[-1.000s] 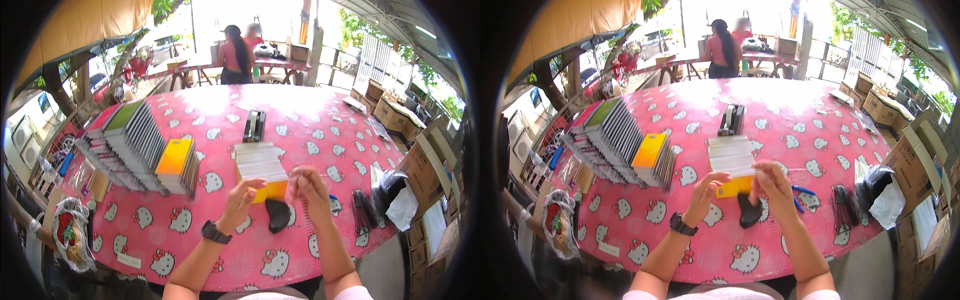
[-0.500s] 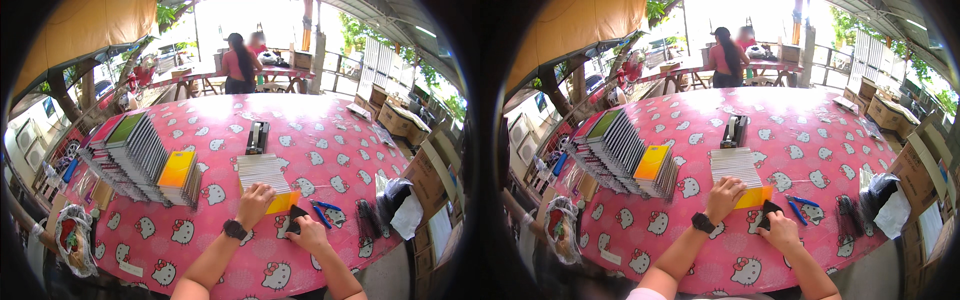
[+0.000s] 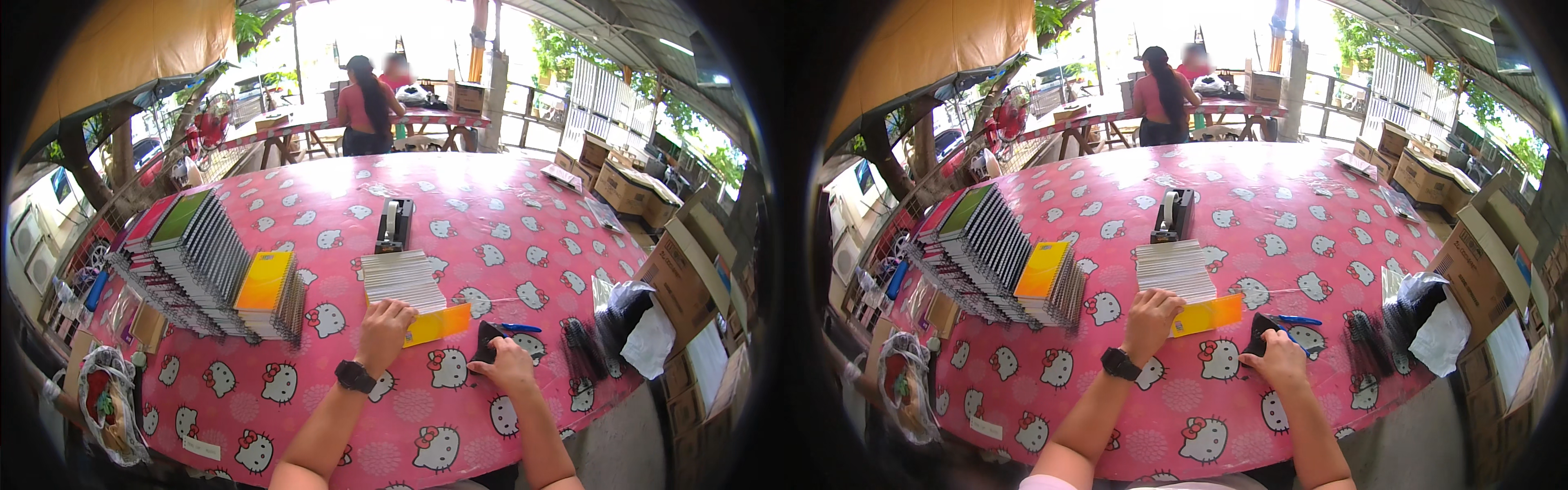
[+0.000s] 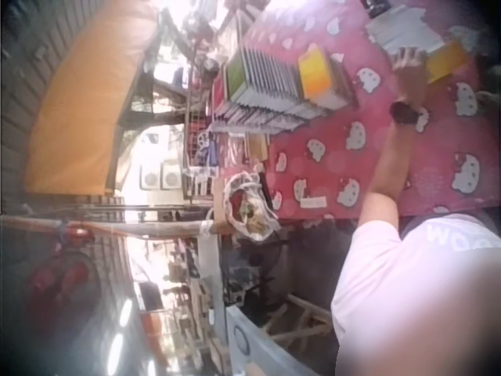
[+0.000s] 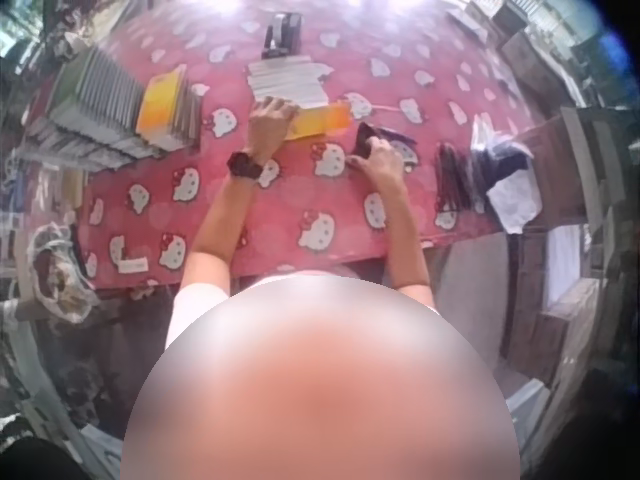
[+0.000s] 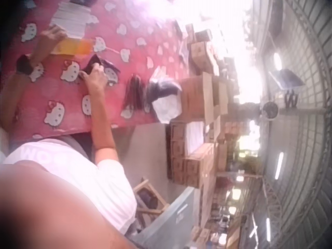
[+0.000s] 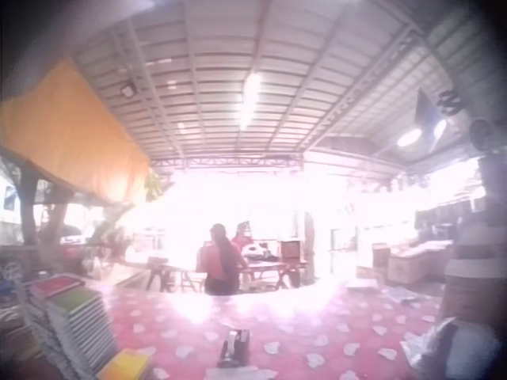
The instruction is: The person assembles spiral-bound notebooks by inserting a metal coil into the punched holes of yellow paper stacks. They repeatedly pick up a coil, thread it through the holes, and place the finished notebook onto a growing stack on the table.
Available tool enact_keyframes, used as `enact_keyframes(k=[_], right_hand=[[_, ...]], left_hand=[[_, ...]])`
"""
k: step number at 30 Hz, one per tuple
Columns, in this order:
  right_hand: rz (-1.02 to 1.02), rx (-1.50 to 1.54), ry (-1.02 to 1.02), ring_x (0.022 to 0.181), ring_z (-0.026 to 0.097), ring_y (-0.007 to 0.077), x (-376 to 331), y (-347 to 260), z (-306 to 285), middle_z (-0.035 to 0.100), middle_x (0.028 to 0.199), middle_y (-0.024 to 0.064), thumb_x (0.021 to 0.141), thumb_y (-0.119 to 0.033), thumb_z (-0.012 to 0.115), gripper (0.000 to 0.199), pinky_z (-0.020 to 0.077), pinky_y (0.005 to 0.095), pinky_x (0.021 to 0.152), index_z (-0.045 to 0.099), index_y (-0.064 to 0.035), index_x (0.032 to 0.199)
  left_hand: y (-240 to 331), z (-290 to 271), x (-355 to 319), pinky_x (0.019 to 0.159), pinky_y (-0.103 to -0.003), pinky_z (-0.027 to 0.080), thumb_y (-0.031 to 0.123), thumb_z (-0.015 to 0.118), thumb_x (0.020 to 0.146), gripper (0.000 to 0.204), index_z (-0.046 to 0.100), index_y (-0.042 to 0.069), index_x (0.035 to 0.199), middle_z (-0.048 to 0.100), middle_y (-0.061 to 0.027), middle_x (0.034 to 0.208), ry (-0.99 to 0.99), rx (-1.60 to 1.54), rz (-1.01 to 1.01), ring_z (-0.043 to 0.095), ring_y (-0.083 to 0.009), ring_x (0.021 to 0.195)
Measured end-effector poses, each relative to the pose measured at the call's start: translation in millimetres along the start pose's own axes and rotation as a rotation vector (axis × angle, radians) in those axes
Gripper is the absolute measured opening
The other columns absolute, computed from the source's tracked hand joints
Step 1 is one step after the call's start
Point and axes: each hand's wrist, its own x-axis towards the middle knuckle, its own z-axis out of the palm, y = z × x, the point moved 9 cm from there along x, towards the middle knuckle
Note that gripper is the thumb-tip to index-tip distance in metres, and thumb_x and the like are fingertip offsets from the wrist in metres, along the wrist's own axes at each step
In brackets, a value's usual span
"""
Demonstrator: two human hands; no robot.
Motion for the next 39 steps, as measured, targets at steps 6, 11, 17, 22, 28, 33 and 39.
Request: enact_keyframes(k=[6,11,17,22,28,33,39], right_hand=[[-0.300,0.415,0.215,0.090,0.064,0.0290,-3.1,-33.8,-42.8,0.060,0.102,0.0124,0.080,-0.033,0.071,0.037,0.0506,0.0383,0.076,0.061,-0.0070,0.105],[-0.644,0.545,0.086,0.075,0.064,0.0293,-6.1,-92.3,-39.3,0.062,0.089,0.0103,0.084,-0.026,0.067,0.024,0.0513,0.0366,0.065,0.063,-0.0060,0.096],[-0.764,0.547,-0.010,0.074,0.064,0.0294,-6.5,-111.3,-3.8,0.063,0.085,0.0101,0.085,-0.020,0.065,0.015,0.0511,0.0383,0.063,0.062,-0.0056,0.090],[-0.738,0.534,0.024,0.074,0.064,0.0288,-14.0,-107.6,8.3,0.063,0.087,0.0104,0.083,-0.017,0.067,0.018,0.0515,0.0377,0.065,0.061,-0.0053,0.096],[-0.735,0.704,-0.005,0.075,0.064,0.0272,-13.6,-108.8,-3.1,0.063,0.088,0.0112,0.080,-0.011,0.068,0.022,0.0516,0.0354,0.066,0.063,-0.0035,0.100],[-0.624,0.733,-0.154,0.072,0.063,0.0248,-8.4,-103.4,16.8,0.062,0.088,0.0109,0.079,-0.010,0.070,0.017,0.0505,0.0335,0.064,0.066,-0.0025,0.094],[-0.499,0.754,-0.095,0.070,0.062,0.0204,-2.7,-97.6,14.8,0.062,0.086,0.0101,0.079,-0.010,0.071,0.020,0.0499,0.0300,0.063,0.064,0.0001,0.095]], left_hand=[[-12.5,-18.3,0.7,0.073,-0.036,0.050,0.004,0.065,0.080,0.009,0.063,0.003,0.089,0.061,-0.0086,0.086,-0.204,-0.361,-0.180,0.061,-0.0267,0.084],[-2.3,-34.2,-22.0,0.070,-0.035,0.050,0.002,0.065,0.080,0.015,0.065,0.003,0.095,0.060,-0.0105,0.085,-0.324,-0.468,-0.224,0.060,-0.0267,0.082],[20.8,-48.9,-43.6,0.081,-0.036,0.044,0.001,0.065,0.072,0.037,0.067,0.011,0.108,0.062,-0.0039,0.091,-0.159,-0.045,-0.056,0.058,-0.0228,0.088],[30.8,-31.4,-45.7,0.078,-0.037,0.046,0.001,0.063,0.078,0.029,0.068,0.010,0.104,0.065,-0.0047,0.092,-0.206,-0.172,-0.105,0.058,-0.0232,0.085],[30.6,-35.8,-50.3,0.079,-0.039,0.047,0.002,0.065,0.077,0.031,0.066,0.009,0.107,0.065,-0.0061,0.091,-0.160,-0.282,-0.148,0.059,-0.0237,0.087],[16.5,-42.7,-44.0,0.077,-0.038,0.048,0.005,0.069,0.075,0.037,0.063,0.008,0.111,0.066,-0.0075,0.093,-0.269,-0.101,-0.174,0.061,-0.0249,0.088],[-59.8,-31.0,-81.3,0.085,-0.030,0.048,0.004,0.070,0.081,0.037,0.057,0.004,0.116,0.064,-0.0076,0.101,-0.267,-0.572,-0.584,0.060,-0.0158,0.096]])
